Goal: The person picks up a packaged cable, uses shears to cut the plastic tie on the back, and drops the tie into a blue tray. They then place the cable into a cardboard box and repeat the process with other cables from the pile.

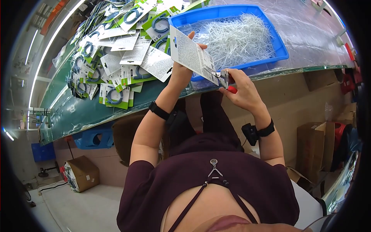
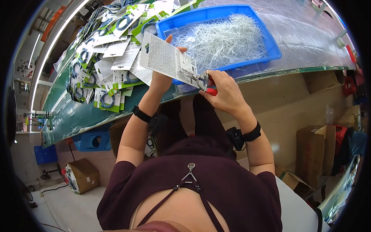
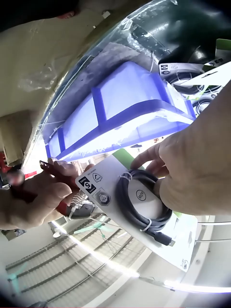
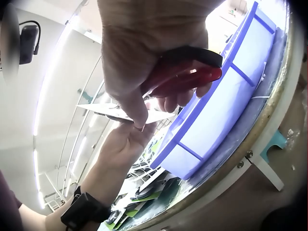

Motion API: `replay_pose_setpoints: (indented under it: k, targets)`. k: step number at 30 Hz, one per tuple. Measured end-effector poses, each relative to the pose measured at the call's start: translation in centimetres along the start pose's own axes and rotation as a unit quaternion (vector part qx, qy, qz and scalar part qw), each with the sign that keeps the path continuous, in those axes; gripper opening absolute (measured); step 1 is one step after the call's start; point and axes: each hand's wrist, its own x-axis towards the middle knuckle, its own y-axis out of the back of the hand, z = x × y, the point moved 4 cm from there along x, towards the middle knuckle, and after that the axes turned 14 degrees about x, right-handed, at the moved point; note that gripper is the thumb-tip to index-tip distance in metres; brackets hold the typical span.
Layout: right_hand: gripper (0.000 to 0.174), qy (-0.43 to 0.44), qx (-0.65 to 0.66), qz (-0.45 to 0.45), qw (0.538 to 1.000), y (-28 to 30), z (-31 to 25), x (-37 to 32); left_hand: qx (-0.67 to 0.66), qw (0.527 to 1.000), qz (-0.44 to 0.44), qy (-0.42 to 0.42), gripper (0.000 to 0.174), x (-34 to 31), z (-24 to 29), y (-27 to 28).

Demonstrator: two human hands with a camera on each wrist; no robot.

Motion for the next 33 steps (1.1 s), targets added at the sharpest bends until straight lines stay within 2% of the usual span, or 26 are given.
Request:
replay_pose_setpoints:
  k: [6,9,10,13,14,17,22,25,26,33]
  targets:
    - [0.046,0.008,0.021,0.005,1.0,-0.2,0.0,0.2,-0.017,1.0,0.015,0.002,0.058,0.0,-0.1,-0.4]
    - [0.042,-0.099,0.084,-0.053,0.99,-0.2,0.9,0.3,0.09,0.995,0.017,-0.027,0.057,0.1,-1.2,0.2]
    - [0.042,-0.098,0.084,-0.051,0.99,-0.1,1.4,0.3,0.09,0.995,0.016,-0.029,0.057,0.0,-1.5,0.5]
    - [0.037,-0.15,0.091,-0.072,0.982,0.1,4.1,0.2,0.134,0.989,0.061,0.012,0.031,0.1,-1.5,1.6]
    - [0.037,-0.146,0.089,-0.071,0.983,0.4,4.2,0.3,0.134,0.989,0.061,0.008,0.031,0.1,-1.2,1.9]
    - [0.036,-0.109,0.067,0.064,0.99,1.7,3.7,0.0,0.156,0.983,0.081,0.048,0.022,-0.7,-0.5,2.7]
    - [0.039,-0.091,-0.039,0.119,0.988,1.9,2.3,0.2,0.045,0.989,0.098,0.104,0.023,-1.4,-1.8,2.2]
    - [0.044,-0.024,-0.184,0.14,0.973,1.7,1.2,0.1,-0.081,0.984,0.121,0.107,0.036,-2.0,0.3,0.5]
    - [0.044,-0.025,-0.185,0.14,0.972,1.7,1.1,0.0,-0.081,0.984,0.12,0.108,0.036,-2.0,0.1,0.5]
    - [0.048,-0.008,-0.234,0.117,0.965,0.7,0.7,-0.6,-0.097,0.983,0.154,0.021,0.049,-2.6,0.3,0.7]
